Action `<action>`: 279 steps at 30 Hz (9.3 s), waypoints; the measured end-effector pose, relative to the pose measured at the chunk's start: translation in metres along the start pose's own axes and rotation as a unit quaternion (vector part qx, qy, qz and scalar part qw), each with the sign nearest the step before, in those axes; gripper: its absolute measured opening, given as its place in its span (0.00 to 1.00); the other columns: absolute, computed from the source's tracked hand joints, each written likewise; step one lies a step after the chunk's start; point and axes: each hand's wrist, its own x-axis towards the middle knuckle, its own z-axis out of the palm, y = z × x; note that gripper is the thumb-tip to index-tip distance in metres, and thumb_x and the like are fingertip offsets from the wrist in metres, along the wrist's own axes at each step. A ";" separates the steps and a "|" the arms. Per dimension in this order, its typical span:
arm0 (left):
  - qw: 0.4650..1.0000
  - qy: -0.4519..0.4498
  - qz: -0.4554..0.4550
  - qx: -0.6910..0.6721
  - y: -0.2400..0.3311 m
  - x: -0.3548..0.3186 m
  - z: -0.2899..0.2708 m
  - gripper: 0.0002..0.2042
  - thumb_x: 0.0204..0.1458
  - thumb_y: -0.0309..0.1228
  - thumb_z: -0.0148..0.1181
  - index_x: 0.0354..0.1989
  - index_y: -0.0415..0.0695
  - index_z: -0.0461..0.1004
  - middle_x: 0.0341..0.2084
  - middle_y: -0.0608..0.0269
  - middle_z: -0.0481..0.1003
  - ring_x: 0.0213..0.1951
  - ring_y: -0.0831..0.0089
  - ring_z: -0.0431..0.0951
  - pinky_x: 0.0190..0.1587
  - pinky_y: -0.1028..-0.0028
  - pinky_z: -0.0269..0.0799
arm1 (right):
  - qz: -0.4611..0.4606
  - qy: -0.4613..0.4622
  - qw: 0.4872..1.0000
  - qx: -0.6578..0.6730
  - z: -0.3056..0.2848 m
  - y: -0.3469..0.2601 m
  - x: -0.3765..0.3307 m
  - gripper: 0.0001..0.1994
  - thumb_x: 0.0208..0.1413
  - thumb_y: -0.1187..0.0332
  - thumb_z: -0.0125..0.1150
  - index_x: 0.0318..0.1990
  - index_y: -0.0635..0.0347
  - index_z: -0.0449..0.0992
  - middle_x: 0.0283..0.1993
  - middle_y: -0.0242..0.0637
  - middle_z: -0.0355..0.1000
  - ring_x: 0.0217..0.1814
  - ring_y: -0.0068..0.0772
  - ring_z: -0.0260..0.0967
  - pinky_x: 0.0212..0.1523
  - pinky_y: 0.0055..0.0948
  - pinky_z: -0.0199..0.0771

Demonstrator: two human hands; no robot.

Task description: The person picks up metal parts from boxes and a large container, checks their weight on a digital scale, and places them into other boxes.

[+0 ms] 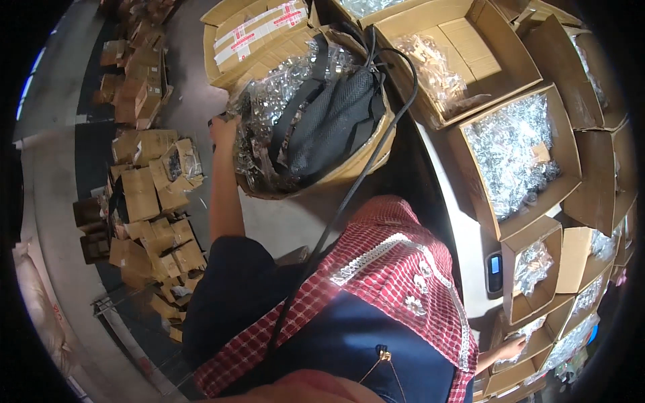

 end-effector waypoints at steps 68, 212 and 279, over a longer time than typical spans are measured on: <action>-0.142 -0.955 0.236 0.112 0.435 -0.565 0.067 0.38 0.54 0.49 0.52 0.69 0.44 0.46 0.65 0.57 0.53 0.66 0.66 0.52 0.66 0.66 0.47 | 0.661 0.028 0.708 -0.247 -0.047 -0.068 -0.427 0.48 0.40 0.56 0.68 0.68 0.59 0.48 0.74 0.51 0.31 0.76 0.55 0.23 0.70 0.59 0.23; 0.255 -0.820 0.280 -0.429 0.681 -0.492 0.053 0.09 0.54 0.29 0.60 0.38 0.35 0.74 0.28 0.63 0.77 0.29 0.79 0.76 0.34 0.79 0.74 | 0.049 -0.007 0.864 0.501 0.105 -0.119 0.030 0.14 0.47 0.81 0.44 0.37 0.70 0.78 0.40 0.38 0.77 0.45 0.25 0.71 0.51 0.22 0.65; 0.497 -0.573 0.582 -0.293 0.590 -0.463 0.095 0.22 0.50 0.21 0.53 0.56 0.32 0.66 0.36 0.48 0.79 0.35 0.73 0.78 0.37 0.73 0.73 | 0.197 -0.393 0.578 0.688 0.095 -0.215 -0.036 0.32 0.53 0.46 0.58 0.58 0.59 0.64 0.23 0.22 0.63 0.19 0.13 0.58 0.18 0.16 0.58</action>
